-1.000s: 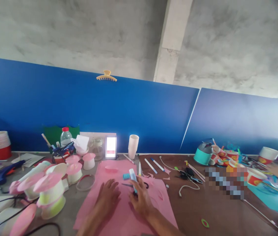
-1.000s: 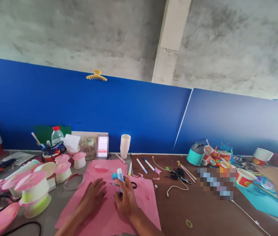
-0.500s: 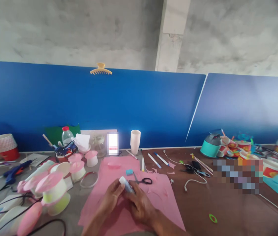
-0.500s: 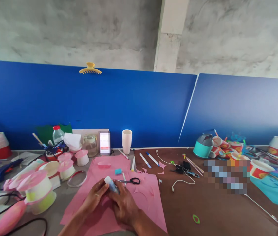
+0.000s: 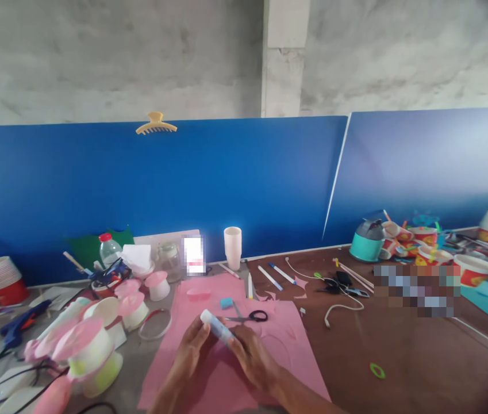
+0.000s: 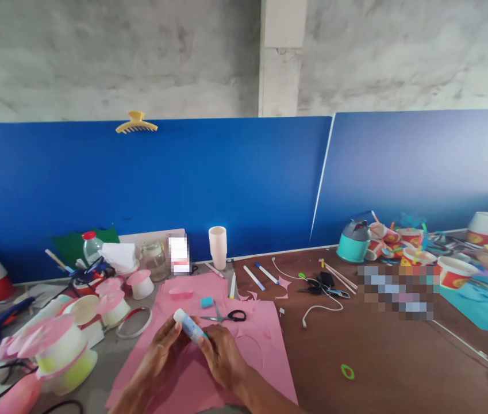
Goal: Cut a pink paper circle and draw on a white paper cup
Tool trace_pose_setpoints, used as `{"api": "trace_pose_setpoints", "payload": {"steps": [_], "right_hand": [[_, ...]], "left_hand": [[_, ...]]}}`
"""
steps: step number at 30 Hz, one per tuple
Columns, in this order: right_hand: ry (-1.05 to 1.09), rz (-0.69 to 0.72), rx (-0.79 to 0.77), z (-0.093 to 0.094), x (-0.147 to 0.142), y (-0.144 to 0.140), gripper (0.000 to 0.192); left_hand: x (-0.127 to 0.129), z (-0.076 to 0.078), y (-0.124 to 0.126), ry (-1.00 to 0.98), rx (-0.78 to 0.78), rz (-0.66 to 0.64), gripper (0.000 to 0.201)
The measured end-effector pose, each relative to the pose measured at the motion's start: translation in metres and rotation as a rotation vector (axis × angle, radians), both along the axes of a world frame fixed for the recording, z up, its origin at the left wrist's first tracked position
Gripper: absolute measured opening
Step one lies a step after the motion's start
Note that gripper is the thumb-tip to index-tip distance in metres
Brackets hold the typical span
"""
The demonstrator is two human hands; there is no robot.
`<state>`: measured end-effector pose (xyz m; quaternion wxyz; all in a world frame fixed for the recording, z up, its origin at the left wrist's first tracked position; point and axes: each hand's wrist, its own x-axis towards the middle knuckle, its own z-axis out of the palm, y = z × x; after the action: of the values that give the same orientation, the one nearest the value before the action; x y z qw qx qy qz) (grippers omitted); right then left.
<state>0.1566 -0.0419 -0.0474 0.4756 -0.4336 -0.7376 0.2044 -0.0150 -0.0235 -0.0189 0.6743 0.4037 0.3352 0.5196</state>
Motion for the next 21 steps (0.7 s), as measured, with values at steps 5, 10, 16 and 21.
{"api": "trace_pose_setpoints", "payload": {"steps": [5,10,16,21], "right_hand": [[-0.178,-0.064,-0.083,-0.003,-0.001,0.001,0.031],[-0.284,-0.173,0.125,-0.010,0.002,0.003,0.011],[-0.216,-0.052,0.138,-0.002,0.006,0.000,0.013],[-0.129,-0.011,0.029,0.001,0.005,0.000,0.013]], "left_hand": [[-0.002,-0.008,0.004,0.108,0.023,0.012,0.041],[0.001,-0.008,0.003,0.119,0.076,0.027,0.038],[-0.002,-0.007,0.005,0.132,0.094,0.045,0.037],[-0.005,-0.008,0.006,0.143,0.085,0.064,0.039]]}}
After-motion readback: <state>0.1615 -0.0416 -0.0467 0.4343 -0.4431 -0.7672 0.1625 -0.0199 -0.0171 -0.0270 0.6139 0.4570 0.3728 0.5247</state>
